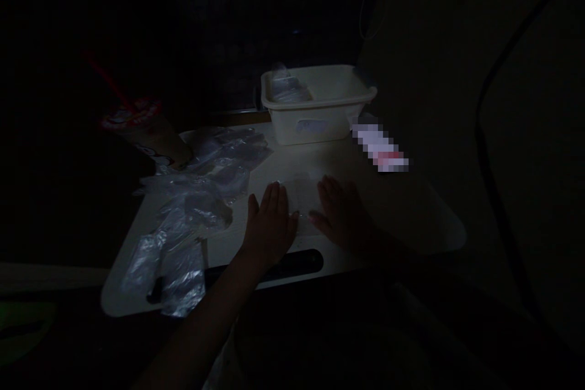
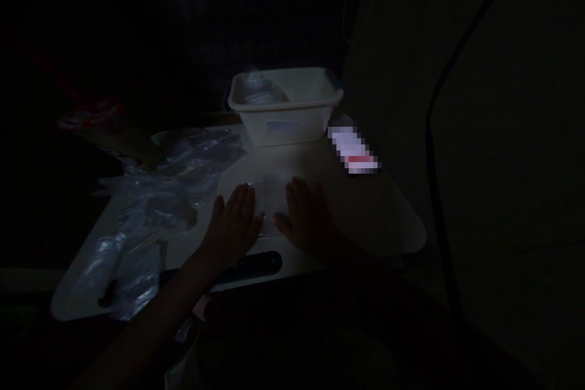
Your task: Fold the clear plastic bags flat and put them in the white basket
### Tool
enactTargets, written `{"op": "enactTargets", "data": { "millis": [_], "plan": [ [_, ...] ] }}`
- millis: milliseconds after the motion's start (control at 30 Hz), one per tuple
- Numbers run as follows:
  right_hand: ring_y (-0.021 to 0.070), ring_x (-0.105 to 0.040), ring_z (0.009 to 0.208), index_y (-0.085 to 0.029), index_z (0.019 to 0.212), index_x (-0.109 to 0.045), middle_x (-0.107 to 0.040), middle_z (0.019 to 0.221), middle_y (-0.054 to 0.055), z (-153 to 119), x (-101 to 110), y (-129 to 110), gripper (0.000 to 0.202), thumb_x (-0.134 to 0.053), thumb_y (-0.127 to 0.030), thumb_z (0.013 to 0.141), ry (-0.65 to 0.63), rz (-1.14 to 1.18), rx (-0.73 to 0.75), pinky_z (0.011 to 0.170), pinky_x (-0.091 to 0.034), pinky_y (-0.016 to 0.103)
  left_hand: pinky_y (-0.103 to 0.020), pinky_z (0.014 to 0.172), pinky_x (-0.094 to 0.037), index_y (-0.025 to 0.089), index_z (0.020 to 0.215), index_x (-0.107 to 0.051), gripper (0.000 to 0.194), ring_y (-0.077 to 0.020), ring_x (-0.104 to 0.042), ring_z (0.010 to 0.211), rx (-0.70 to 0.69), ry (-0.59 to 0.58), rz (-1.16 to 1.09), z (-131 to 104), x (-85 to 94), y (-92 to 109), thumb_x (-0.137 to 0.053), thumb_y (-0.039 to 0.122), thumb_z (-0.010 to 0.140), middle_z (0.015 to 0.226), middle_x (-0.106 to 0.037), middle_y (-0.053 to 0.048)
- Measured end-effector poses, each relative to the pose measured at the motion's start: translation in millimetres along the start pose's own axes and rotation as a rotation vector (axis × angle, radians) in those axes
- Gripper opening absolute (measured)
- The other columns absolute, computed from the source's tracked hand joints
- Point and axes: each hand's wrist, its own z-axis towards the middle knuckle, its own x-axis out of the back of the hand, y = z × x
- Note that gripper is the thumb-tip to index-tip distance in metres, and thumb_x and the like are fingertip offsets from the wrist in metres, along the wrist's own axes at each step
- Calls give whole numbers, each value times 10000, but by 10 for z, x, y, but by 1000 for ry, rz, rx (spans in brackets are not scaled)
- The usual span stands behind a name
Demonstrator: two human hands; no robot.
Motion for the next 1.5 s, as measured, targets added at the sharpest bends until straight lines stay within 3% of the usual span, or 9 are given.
{"op": "enactTargets", "data": {
  "millis": [233, 467, 667, 1000, 1133, 1233, 1333, 1500],
  "plan": [
    [291, -218, 1175, -48, 1184, -321, -294, 1268, 202, -16, -7, 38, 596, -289, -480, 775, -6, 20, 4, 914, -176, 500, -495, 921, -155, -3, 1223, -232, 531, -271, -156, 1207, -4, -13, 31, 2, -3, 2, -221, 343, 819, 1295, -237, -204],
    [185, -259, 1176, -99, 1194, -327, -339, 1263, 124, 1, -102, 223, 431, -190, -293, 835, 6, 38, -10, 946, -212, 376, -476, 922, -166, 7, 1220, -247, 515, -262, -160, 1207, 3, -43, 62, 10, 17, 6, -198, 334, 825, 1299, -242, -189],
    [235, -208, 1193, -62, 1204, -311, -283, 1289, 159, 9, -45, 152, 528, -226, -407, 814, 1, 14, 7, 941, -178, 435, -477, 919, -177, 13, 1221, -246, 519, -261, -157, 1208, 7, -46, 73, 4, 16, -1, -200, 340, 820, 1298, -249, -183],
    [254, -259, 1164, -49, 1190, -337, -320, 1267, 168, 15, -12, 132, 529, -229, -406, 815, -3, -1, 4, 909, -200, 459, -494, 910, -185, 36, 1226, -240, 515, -267, -156, 1208, -19, 3, 6, 3, -9, -45, -258, 352, 820, 1302, -235, -189],
    [243, -267, 1162, -69, 1185, -357, -338, 1261, 154, 16, -11, 143, 497, -193, -374, 829, 10, 7, 10, 904, -209, 452, -507, 908, -187, 127, 1238, -250, 482, -267, -165, 1205, -91, 71, -80, -63, 100, -58, -317, 348, 814, 1317, -229, -141],
    [235, -269, 1163, -72, 1179, -369, -339, 1263, 143, 27, -20, 154, 487, -175, -356, 834, 13, 15, 9, 906, -206, 450, -452, 922, -231, 167, 1136, -416, 357, -229, -310, 1145, -263, 97, -146, -150, 170, 31, -361, 304, 810, 1225, -406, -96],
    [219, -267, 1167, -80, 1171, -383, -345, 1263, 129, 39, -33, 160, 481, -150, -339, 839, 11, 31, -9, 912, -202, 443, -356, 883, -341, 128, 960, -548, 254, -199, -438, 1042, -429, 94, -195, -215, 167, 173, -389, 249, 804, 1056, -551, -87],
    [206, -264, 1172, -99, 1185, -370, -338, 1271, 106, 44, -28, 157, 479, -135, -335, 841, -6, 48, -43, 922, -190, 431, -344, 803, -428, 70, 911, -565, 205, -225, -505, 959, -474, 116, -132, -231, 133, 286, -441, 120, 756, 991, -580, -124]
  ]
}}
